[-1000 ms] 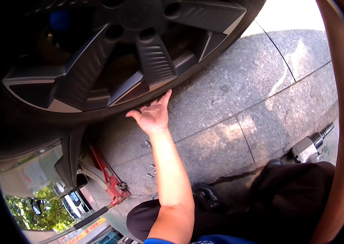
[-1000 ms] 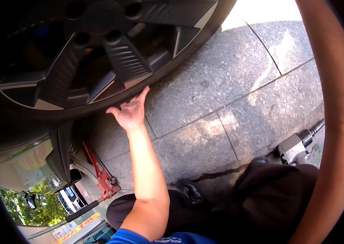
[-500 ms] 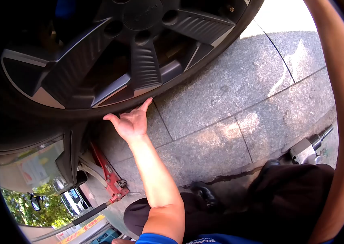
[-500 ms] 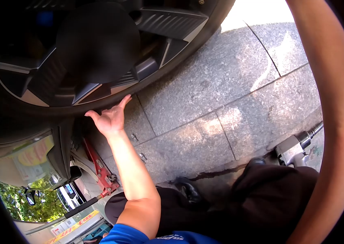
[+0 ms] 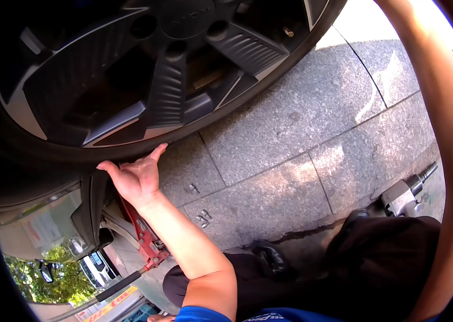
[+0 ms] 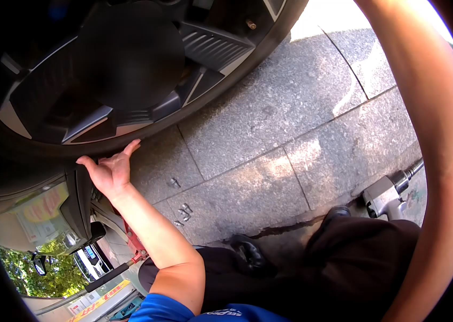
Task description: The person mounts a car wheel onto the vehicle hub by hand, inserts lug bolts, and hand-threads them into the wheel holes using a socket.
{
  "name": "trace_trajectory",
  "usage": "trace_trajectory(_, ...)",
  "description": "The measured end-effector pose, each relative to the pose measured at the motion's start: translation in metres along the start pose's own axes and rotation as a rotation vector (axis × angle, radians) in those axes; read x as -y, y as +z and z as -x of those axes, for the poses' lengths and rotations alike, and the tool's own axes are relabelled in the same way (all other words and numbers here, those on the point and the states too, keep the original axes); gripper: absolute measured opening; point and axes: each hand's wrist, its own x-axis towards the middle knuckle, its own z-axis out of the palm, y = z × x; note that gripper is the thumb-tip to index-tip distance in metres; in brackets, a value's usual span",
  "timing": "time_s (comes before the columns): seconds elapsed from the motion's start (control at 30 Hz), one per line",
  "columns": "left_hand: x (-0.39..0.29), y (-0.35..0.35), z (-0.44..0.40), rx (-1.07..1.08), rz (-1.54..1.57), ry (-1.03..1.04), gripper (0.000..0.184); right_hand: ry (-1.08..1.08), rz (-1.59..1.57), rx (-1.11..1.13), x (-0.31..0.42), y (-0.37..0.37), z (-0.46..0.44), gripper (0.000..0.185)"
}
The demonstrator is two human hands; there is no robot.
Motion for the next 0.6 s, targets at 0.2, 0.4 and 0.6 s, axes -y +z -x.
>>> trace_trajectory(0.2, -0.039, 0.020, 0.005, 0.026, -0.144, 0.056, 0.084, -0.025, 0.057, -0.010, -0.008, -0.017, -0.011, 0.064)
trace_trajectory(0.4, -0.015, -0.031, 0.003, -0.071, -0.347, 0.081, 0.073, -0.001, 0.125, -0.020, -0.031, -0.049, -0.027, 0.063)
trace_trajectory(0.6, 0.028, -0.018, -0.005, 0.113, -0.104, -0.095, 0.112, 0.021, 0.145, -0.007, -0.038, -0.065, -0.031, 0.062)
